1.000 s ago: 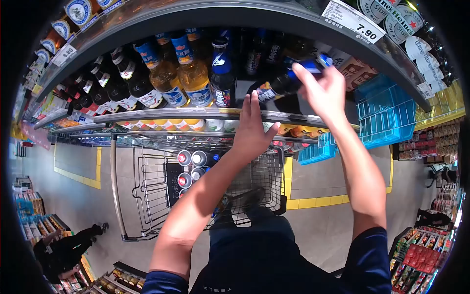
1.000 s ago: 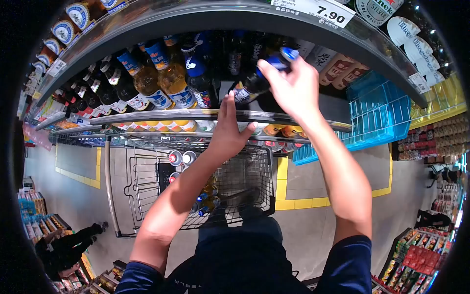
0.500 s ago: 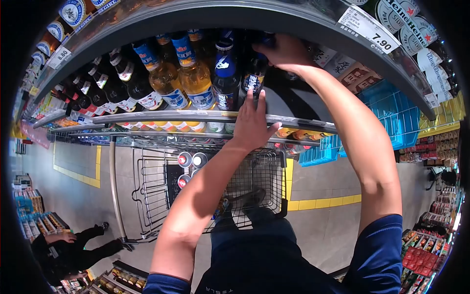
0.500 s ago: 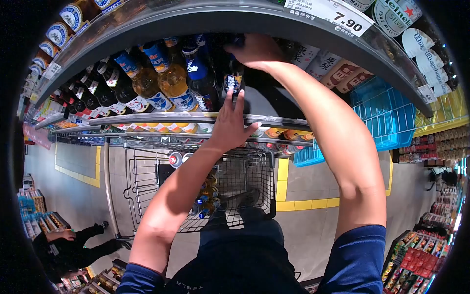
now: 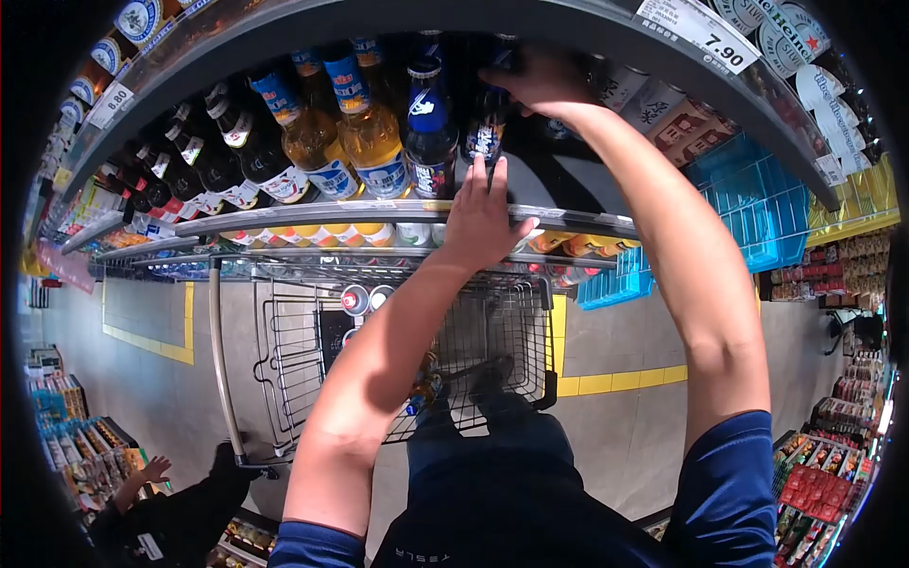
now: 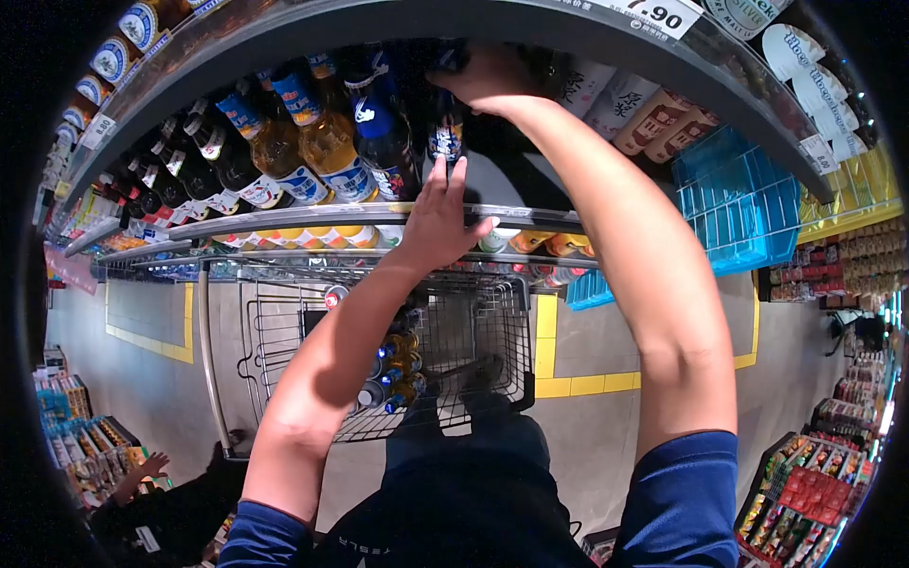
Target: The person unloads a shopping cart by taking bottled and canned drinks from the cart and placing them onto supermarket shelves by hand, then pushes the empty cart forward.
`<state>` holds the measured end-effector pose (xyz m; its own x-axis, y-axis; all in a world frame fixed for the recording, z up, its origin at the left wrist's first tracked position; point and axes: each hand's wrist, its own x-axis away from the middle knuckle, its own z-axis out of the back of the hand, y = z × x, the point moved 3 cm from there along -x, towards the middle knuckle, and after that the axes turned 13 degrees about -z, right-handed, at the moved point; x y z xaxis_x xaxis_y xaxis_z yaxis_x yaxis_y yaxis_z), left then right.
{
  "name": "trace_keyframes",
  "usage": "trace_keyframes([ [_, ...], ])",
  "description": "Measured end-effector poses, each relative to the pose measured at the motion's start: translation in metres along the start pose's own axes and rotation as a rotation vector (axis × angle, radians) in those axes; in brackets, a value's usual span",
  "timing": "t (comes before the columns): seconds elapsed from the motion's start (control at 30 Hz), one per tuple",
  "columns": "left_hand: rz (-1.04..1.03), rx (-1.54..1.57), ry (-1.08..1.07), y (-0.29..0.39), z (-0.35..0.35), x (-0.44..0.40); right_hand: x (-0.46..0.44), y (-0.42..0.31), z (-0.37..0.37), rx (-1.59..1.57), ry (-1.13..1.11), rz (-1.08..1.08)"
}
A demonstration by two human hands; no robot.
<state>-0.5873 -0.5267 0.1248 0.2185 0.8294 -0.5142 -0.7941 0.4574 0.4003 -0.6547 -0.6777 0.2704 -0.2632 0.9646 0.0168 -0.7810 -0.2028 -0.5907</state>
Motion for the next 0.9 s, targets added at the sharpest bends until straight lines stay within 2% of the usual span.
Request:
trace_keyframes([
  [0.07,-0.004,0.035,-0.045,0.008,0.015,0.007,0.006,0.015,-0.001,0.071,0.316,0.193],
  [0.1,-0.005,0.066,-0.085,0.014,0.028,0.013,0.034,0.019,0.001,-0.199,0.376,0.129],
  [0.13,-0.022,0.179,-0.030,0.023,0.047,0.028,0.053,0.040,-0.010,-0.420,0.347,0.097],
  [0.17,0.006,0.184,-0.045,0.024,0.052,0.056,0.090,0.044,-0.015,-0.439,0.367,-0.022],
  [0.2,-0.007,0.273,0.001,0.023,0.058,0.083,0.118,0.062,-0.036,-0.571,0.334,0.041],
  [0.23,-0.024,0.355,0.054,0.021,0.065,0.111,0.147,0.085,-0.067,-0.573,0.324,0.021],
  [0.27,0.231,0.424,-0.048,0.016,0.067,0.145,0.174,0.114,-0.109,-0.284,0.369,0.169],
  [0.3,0.490,0.487,-0.151,0.014,0.069,0.185,0.206,0.136,-0.154,-0.278,-0.009,-0.223],
  [0.33,0.548,0.458,-0.186,0.012,0.071,0.221,0.235,0.176,-0.215,-0.175,-0.284,-0.186],
  [0.37,0.601,0.425,-0.219,0.009,0.071,0.256,0.263,0.183,-0.247,0.045,-0.607,-0.190],
  [0.43,0.710,0.399,-0.230,0.016,0.075,0.328,0.303,0.196,-0.317,0.111,-0.558,-0.266],
  [0.47,0.678,0.395,-0.202,0.025,0.076,0.358,0.300,0.185,-0.334,0.105,-0.569,-0.259],
  [0.5,0.645,0.390,-0.178,0.034,0.080,0.380,0.295,0.172,-0.348,0.086,-0.474,-0.267],
  [0.53,0.659,0.387,-0.189,0.047,0.088,0.387,0.293,0.162,-0.360,0.068,-0.384,-0.284],
  [0.57,0.768,0.397,-0.322,0.060,0.094,0.396,0.288,0.153,-0.373,0.063,-0.400,-0.285],
  [0.6,0.871,0.406,-0.453,0.069,0.097,0.398,0.276,0.142,-0.386,0.035,-0.414,-0.165],
  [0.63,0.883,0.403,-0.457,0.075,0.099,0.401,0.269,0.132,-0.397,0.007,-0.427,-0.047],
  [0.7,0.720,0.315,-0.422,0.087,0.101,0.399,0.261,0.123,-0.415,-0.002,-0.488,0.046],
  [0.73,0.791,0.343,-0.445,0.089,0.100,0.401,0.257,0.119,-0.426,0.013,-0.529,0.021],
  [0.9,0.792,0.354,-0.385,0.087,0.102,0.401,0.262,0.124,-0.437,-0.009,-0.514,-0.090],
])
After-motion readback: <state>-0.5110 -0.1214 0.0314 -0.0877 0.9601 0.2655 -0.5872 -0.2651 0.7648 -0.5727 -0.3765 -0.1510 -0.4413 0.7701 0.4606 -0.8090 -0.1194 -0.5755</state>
